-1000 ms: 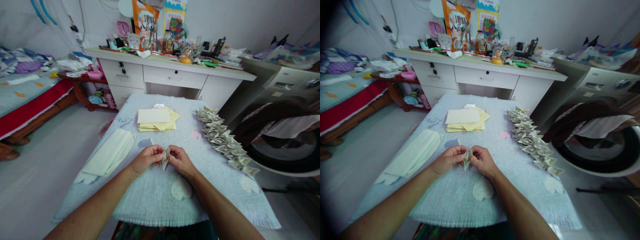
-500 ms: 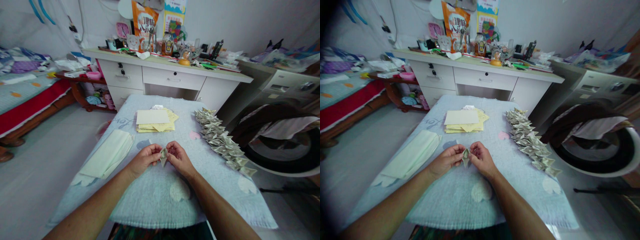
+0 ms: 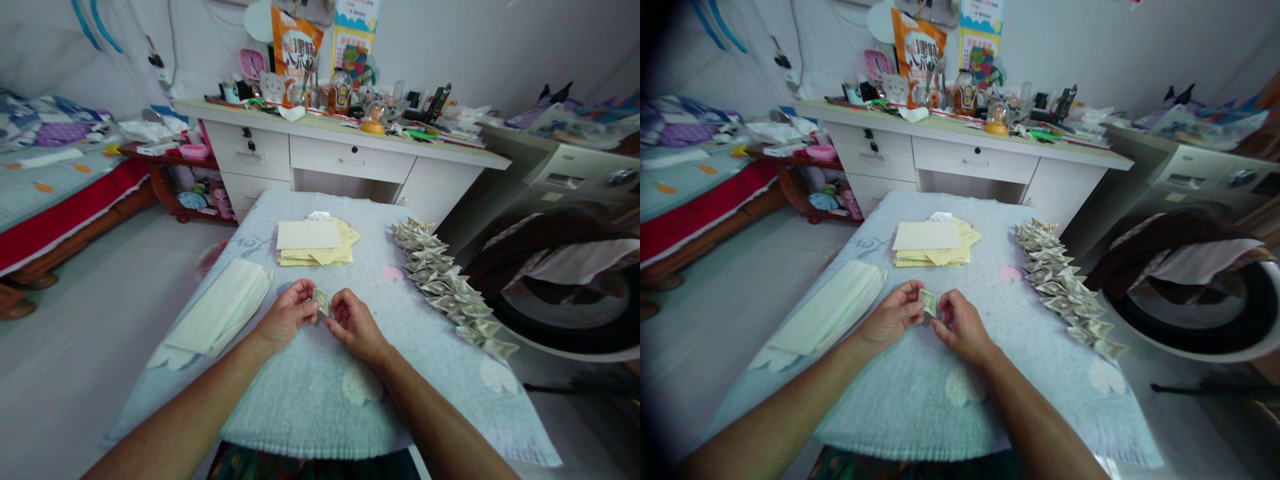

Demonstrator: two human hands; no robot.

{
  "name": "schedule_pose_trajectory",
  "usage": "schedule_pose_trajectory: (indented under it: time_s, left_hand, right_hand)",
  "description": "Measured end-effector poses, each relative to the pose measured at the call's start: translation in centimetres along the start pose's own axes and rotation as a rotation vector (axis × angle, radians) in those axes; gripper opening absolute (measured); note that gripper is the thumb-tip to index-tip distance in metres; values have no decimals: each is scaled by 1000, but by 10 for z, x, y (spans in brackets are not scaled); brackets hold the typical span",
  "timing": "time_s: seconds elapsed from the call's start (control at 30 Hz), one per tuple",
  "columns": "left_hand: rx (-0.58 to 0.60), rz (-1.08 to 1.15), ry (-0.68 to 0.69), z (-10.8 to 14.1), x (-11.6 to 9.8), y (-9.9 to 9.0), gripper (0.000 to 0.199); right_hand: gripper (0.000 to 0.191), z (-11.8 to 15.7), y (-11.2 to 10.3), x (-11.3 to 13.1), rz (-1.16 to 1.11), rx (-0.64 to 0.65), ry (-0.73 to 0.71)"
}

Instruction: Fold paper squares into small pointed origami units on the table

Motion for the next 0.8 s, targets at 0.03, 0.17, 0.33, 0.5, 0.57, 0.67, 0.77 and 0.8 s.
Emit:
schedule_pose_trajectory:
  time_s: [0.03,0.17,0.33,0.5,0.57,0.67,0.77,0.8]
  left_hand:
    - [1,2,-1,0,0,0,36]
    - [22,-4,-8,0,0,1,32]
    - [15,-16,-17,-4,4,-3,33]
    - [13,-36,-12,-5,5,-1,34]
    - [-3,-57,-13,-5,5,-2,39]
    - [-30,-89,-6,-3,5,-5,48]
    - [-52,-128,-9,-2,4,-7,51]
    - [-58,-146,-15,-2,4,-8,51]
  right_hand:
    - [22,0,1,0,16,4,-7]
    - [12,-1,-3,8,87,-43,-98]
    - [8,-4,-8,25,260,-53,-267]
    - [15,-4,-9,28,377,-40,-308]
    - [17,-3,-11,28,400,-41,-319]
    - [16,-4,-19,29,427,-58,-305]
    - [13,-7,-44,36,473,-131,-269]
    - [13,-8,-55,40,495,-155,-257]
Point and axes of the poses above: each hand's wrist, its own z-axis away from the middle knuckle, its own y-axis out of the palm, x = y × z, the point moved 8 cm from there along -z, towards the middle knuckle, and after that the axes turned 13 degrees about -y, right-handed, at the moved point
